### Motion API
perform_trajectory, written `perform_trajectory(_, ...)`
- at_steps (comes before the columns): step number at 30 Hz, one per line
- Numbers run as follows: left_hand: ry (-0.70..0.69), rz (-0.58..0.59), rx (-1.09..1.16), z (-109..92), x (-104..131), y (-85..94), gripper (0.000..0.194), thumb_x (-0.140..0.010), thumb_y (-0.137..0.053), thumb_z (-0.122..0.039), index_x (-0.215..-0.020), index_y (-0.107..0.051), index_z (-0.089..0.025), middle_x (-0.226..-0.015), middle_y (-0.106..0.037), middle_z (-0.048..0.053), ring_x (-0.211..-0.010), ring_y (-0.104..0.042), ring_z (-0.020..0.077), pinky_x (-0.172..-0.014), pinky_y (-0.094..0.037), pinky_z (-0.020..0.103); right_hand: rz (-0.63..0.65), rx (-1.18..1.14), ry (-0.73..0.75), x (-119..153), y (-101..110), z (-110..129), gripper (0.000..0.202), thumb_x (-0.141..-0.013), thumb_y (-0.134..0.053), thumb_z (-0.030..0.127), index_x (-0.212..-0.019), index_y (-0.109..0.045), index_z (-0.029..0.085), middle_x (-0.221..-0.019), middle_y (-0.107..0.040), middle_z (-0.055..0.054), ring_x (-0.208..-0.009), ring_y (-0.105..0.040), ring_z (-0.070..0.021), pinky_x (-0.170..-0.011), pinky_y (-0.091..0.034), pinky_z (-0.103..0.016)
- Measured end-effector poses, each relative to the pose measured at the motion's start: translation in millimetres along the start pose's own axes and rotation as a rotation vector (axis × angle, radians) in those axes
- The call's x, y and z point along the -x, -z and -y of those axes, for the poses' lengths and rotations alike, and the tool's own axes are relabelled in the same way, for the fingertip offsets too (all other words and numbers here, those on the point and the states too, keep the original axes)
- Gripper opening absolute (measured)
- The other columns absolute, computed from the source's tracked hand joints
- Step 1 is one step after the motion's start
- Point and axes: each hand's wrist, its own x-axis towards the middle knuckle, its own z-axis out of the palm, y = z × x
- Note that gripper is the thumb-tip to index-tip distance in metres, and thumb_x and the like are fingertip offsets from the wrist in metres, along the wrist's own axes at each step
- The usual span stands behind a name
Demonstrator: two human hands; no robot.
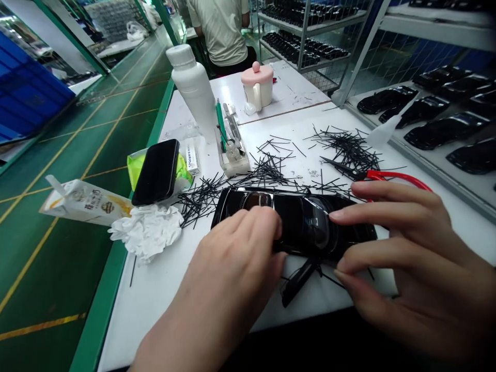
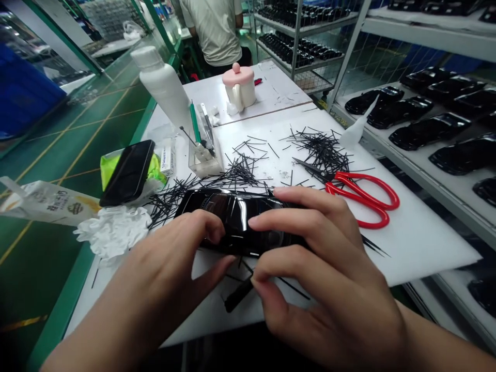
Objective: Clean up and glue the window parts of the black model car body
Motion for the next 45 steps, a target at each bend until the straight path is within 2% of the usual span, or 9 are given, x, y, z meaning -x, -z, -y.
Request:
perform_trajectory(6,0.26,-0.144,0.172,-12,25,-14.1,0.021,-0.086,-0.065,-0.013,-0.099,-0.051,-0.021,-0.086,-0.061,-0.001,-0.077,-0.059,0.0155,-0.066,-0.047,0.028,0.015,0.001,0.092,0,4,1,0.013,-0.085,-0.062,0.01,-0.08,-0.062,0.022,-0.109,-0.063,-0.008,-0.127,-0.049,-0.0309,-0.103,-0.045,-0.046)
perform_trajectory(10,0.391,-0.316,0.321,-30,31,-31.2,0.022,-0.086,-0.066,-0.01,-0.097,-0.052,-0.022,-0.087,-0.063,-0.004,-0.079,-0.062,0.0094,-0.074,-0.049,0.02,-0.003,-0.035,0.161,0,2,2,0.015,-0.087,-0.06,0.01,-0.077,-0.061,0.021,-0.104,-0.064,-0.009,-0.126,-0.05,-0.0273,-0.105,-0.045,-0.041)
perform_trajectory(13,0.462,-0.367,0.337,-36,31,-36.6,0.022,-0.085,-0.068,-0.01,-0.095,-0.053,-0.022,-0.084,-0.063,-0.004,-0.077,-0.063,0.0081,-0.074,-0.05,0.018,-0.036,-0.071,0.171,-2,-2,6,0.018,-0.089,-0.059,0.009,-0.075,-0.06,0.021,-0.1,-0.064,-0.009,-0.125,-0.051,-0.0256,-0.106,-0.044,-0.038)
perform_trajectory(16,0.431,-0.387,0.315,-35,32,-38.6,0.024,-0.084,-0.068,-0.008,-0.096,-0.053,-0.021,-0.089,-0.065,-0.002,-0.083,-0.065,0.0102,-0.078,-0.051,0.02,-0.048,-0.12,0.129,-2,-5,8,0.018,-0.09,-0.06,0.012,-0.075,-0.061,0.022,-0.1,-0.067,-0.008,-0.123,-0.054,-0.0254,-0.107,-0.045,-0.038)
perform_trajectory(22,0.235,-0.441,0.224,-28,23,-43.7,0.025,-0.082,-0.066,-0.001,-0.09,-0.053,-0.02,-0.09,-0.069,0.001,-0.084,-0.065,0.014,-0.077,-0.053,0.028,-0.069,-0.187,0.056,-5,-9,5,0.019,-0.09,-0.06,0.016,-0.074,-0.062,0.025,-0.103,-0.068,-0.004,-0.123,-0.055,-0.0253,-0.108,-0.046,-0.04)
perform_trajectory(27,0.183,-0.484,0.23,-25,19,-49.1,0.024,-0.082,-0.063,0.001,-0.087,-0.053,-0.02,-0.088,-0.071,0.002,-0.08,-0.064,0.0151,-0.074,-0.053,0.031,-0.058,-0.23,0.121,-11,-6,2,0.017,-0.086,-0.063,0.01,-0.073,-0.062,0.021,-0.098,-0.07,-0.008,-0.119,-0.058,-0.0249,-0.106,-0.049,-0.036)
perform_trajectory(31,0.244,-0.532,0.365,-27,21,-54.4,0.023,-0.083,-0.065,-0.002,-0.086,-0.053,-0.021,-0.089,-0.072,0.002,-0.079,-0.066,0.0152,-0.072,-0.053,0.03,0.02,-0.252,0.177,-14,-1,-4,0.013,-0.085,-0.062,0.008,-0.078,-0.064,0.019,-0.1,-0.069,-0.008,-0.118,-0.058,-0.0233,-0.107,-0.047,-0.034)
perform_trajectory(36,0.332,-0.58,0.552,-32,22,-54.6,0.027,-0.081,-0.068,-0.001,-0.085,-0.052,-0.023,-0.089,-0.073,0.001,-0.08,-0.067,0.0142,-0.075,-0.053,0.03,0.071,-0.133,0.075,-14,-5,-8,0.021,-0.082,-0.061,0.0,-0.091,-0.067,0.017,-0.111,-0.067,-0.012,-0.123,-0.053,-0.0306,-0.105,-0.046,-0.049)
perform_trajectory(45,0.503,-0.636,0.808,-41,19,-44.1,0.027,-0.082,-0.069,-0.003,-0.082,-0.051,-0.022,-0.084,-0.072,-0.003,-0.078,-0.07,0.0097,-0.074,-0.057,0.02,0.057,-0.065,0.082,-13,-22,2,0.016,-0.083,-0.066,0.003,-0.089,-0.067,0.018,-0.116,-0.066,-0.015,-0.125,-0.052,-0.0359,-0.101,-0.048,-0.054)
